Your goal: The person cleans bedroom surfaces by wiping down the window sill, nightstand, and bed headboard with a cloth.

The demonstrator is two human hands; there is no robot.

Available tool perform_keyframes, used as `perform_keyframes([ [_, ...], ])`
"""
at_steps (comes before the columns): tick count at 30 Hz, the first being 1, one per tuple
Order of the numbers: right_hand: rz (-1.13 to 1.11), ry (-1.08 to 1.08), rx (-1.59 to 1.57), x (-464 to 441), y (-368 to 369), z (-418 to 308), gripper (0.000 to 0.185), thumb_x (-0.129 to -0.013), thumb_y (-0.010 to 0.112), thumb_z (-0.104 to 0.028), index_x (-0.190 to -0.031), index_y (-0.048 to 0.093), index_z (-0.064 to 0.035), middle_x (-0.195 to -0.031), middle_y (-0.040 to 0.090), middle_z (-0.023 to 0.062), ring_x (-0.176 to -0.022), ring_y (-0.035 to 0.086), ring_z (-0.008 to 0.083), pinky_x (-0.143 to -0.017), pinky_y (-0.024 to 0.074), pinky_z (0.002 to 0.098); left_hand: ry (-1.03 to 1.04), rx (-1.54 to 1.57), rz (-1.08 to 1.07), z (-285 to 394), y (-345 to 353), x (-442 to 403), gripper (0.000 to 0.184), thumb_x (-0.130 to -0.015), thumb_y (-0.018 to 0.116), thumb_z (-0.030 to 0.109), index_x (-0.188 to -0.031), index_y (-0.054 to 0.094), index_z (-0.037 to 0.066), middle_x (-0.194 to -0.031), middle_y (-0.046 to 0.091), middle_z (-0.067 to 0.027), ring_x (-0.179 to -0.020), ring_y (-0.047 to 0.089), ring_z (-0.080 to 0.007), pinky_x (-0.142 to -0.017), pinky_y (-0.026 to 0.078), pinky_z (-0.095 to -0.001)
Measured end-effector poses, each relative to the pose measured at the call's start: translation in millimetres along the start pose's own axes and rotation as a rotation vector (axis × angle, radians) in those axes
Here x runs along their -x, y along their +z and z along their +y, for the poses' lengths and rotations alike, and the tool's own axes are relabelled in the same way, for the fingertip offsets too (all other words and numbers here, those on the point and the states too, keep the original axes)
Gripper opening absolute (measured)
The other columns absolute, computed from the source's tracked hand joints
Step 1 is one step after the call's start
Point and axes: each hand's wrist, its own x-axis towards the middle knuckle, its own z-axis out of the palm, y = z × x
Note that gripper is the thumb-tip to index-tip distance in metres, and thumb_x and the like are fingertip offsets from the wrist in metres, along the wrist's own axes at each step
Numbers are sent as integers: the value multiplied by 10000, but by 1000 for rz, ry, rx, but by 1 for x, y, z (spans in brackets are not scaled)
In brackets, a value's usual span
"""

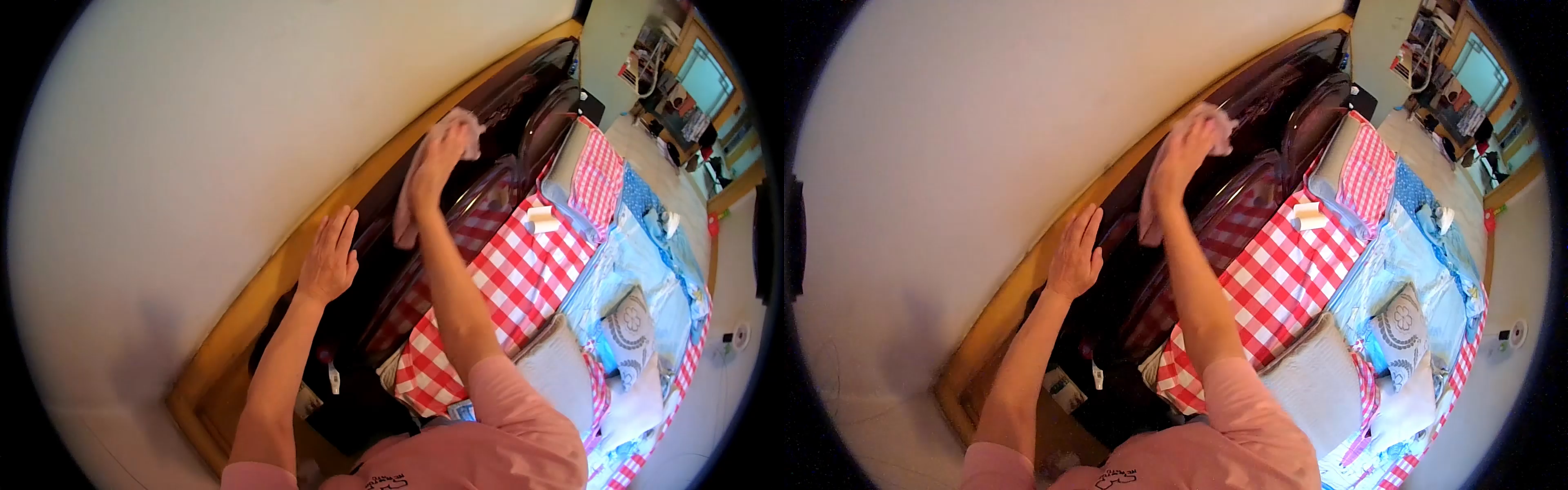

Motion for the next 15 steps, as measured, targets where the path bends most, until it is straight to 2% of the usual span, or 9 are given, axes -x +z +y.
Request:
perform_keyframes([
  [1,-67,-350,269,24,-2,7,537,-1021,462,-203,-1516,375,-14,-1615,226,270,-1510,146,444,-1223,93,528,-14,4,-11,1,-1,-1,678,-903,551,105,-1532,312,18,-1568,337,-178,-1422,370,-348,-1214,276,-462],
  [2,-78,-93,105,47,0,-18,548,-996,485,-200,-1514,395,-45,-1617,235,252,-1500,139,475,-1211,94,559,-30,9,-23,2,-2,-1,655,-908,541,97,-1523,333,10,-1564,348,-180,-1421,369,-346,-1211,276,-459],
  [6,-141,-138,109,61,-11,-43,571,-955,523,-223,-1488,429,-43,-1615,256,215,-1499,112,473,-1194,123,580,-8,-19,-39,2,-3,-2,680,-911,553,109,-1535,303,9,-1578,323,-174,-1430,358,-338,-1213,275,-462],
  [8,-210,-128,313,34,-8,-41,559,-918,548,-210,-1444,473,-35,-1600,285,195,-1497,119,462,-1173,159,599,12,-70,-52,4,-2,-2,723,-909,581,120,-1546,262,-2,-1595,287,-176,-1439,343,-337,-1222,253,-460],
  [12,-97,-45,352,-25,2,-15,530,-853,563,-158,-1368,538,-34,-1570,330,184,-1491,150,451,-1145,204,611,31,-83,-83,4,-1,-3,751,-909,601,121,-1551,234,-13,-1604,262,-185,-1451,325,-331,-1233,223,-465],
  [15,-92,-8,370,-42,4,-10,526,-858,556,-166,-1370,540,-45,-1572,328,185,-1495,147,447,-1146,205,615,29,-108,-130,9,-7,-14,763,-904,614,106,-1550,228,-21,-1603,259,-194,-1464,302,-334,-1239,199,-470],
])
